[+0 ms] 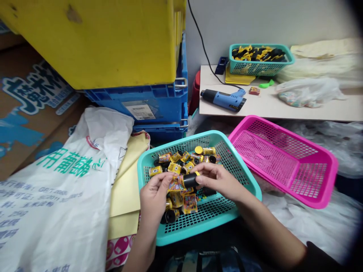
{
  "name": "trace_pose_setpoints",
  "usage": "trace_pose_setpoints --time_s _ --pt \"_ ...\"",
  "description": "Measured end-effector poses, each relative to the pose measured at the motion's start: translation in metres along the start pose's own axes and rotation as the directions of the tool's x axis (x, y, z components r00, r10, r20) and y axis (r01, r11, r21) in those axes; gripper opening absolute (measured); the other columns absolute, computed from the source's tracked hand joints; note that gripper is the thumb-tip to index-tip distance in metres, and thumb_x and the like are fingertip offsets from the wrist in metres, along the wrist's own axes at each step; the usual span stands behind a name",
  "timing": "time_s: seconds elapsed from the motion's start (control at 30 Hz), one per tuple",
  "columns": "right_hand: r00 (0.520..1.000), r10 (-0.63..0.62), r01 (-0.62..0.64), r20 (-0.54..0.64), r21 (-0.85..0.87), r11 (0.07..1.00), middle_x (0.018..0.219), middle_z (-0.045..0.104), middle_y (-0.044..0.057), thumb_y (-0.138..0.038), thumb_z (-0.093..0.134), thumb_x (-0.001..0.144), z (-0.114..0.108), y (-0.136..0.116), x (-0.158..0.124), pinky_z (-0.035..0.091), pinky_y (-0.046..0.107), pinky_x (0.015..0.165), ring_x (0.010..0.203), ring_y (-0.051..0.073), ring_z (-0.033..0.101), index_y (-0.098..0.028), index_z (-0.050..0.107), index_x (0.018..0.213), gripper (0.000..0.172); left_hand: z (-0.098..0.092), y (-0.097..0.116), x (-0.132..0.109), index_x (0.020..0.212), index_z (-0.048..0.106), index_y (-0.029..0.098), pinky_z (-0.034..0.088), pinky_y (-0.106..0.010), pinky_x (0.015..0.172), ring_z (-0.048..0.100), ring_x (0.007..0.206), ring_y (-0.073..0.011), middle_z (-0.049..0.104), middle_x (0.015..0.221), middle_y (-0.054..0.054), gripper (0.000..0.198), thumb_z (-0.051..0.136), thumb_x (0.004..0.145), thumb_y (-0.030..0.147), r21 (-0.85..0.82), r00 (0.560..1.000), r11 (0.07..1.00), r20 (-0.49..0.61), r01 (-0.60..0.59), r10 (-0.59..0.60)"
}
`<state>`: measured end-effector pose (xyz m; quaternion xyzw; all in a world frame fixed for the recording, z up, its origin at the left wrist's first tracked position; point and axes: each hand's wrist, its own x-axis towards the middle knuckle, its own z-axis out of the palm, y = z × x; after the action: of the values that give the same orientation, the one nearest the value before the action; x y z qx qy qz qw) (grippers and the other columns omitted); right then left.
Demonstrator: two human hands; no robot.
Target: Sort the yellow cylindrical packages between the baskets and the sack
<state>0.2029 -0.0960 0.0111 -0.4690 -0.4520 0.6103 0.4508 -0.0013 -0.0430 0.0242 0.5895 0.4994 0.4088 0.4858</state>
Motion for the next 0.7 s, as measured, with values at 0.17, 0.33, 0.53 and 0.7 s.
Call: trace_pose_setpoints --time_s 0.17,0.33,0.53,0.7 --pt "0.998 -0.03 0.029 -0.052 -0.025 0.999 0.095 0.06 0.008 -0.05 0.07 0.085 0.006 0.007 0.001 0.05 0.019 0.075 0.082 0.009 0.059 -0.009 0.057 0.118 0.054 -0.002 0.002 0.0 0.084 0.074 0.021 0.059 -0.026 0.072 0.073 0.078 -0.0175 0.077 0.084 -0.004 0.02 0.066 0.083 0.039 0.024 0.997 1.0 0.075 0.003 -0.004" --pt "0.977 -0.157 0.139 -0.143 -0.124 0.982 0.102 0.062 0.008 -0.044 0.074 0.083 0.019 0.011 0.001 0.051 0.022 0.079 0.084 0.01 0.06 -0.012 0.06 0.121 0.051 -0.006 0.004 0.0 0.099 0.073 0.021 0.06 -0.026 0.07 0.073 0.082 -0.0183 0.077 0.094 -0.005 0.028 0.077 0.073 0.032 -0.06 0.972 0.997 0.23 0.053 -0.038" --pt "0.982 -0.183 0.188 -0.048 0.12 0.975 0.124 0.054 0.008 -0.054 0.067 0.09 0.033 0.013 0.002 0.046 0.026 0.098 0.114 0.015 0.053 -0.019 0.063 0.119 0.045 -0.003 0.006 -0.003 0.087 0.077 0.023 0.058 -0.032 0.088 0.071 0.094 -0.0219 0.077 0.094 -0.005 0.025 0.084 0.063 0.023 -0.126 0.965 0.992 0.256 -0.02 0.052" --pt "0.995 0.035 -0.076 0.092 0.492 0.868 0.115 0.053 0.01 -0.067 0.069 0.083 0.051 0.024 0.007 0.048 0.021 0.081 0.096 0.012 0.055 -0.019 0.051 0.13 0.07 0.005 0.004 -0.009 0.085 0.078 0.025 0.056 -0.034 0.09 0.071 0.093 -0.0231 0.077 0.09 -0.004 0.029 0.087 0.057 0.022 -0.164 0.977 0.986 0.213 0.011 0.024"
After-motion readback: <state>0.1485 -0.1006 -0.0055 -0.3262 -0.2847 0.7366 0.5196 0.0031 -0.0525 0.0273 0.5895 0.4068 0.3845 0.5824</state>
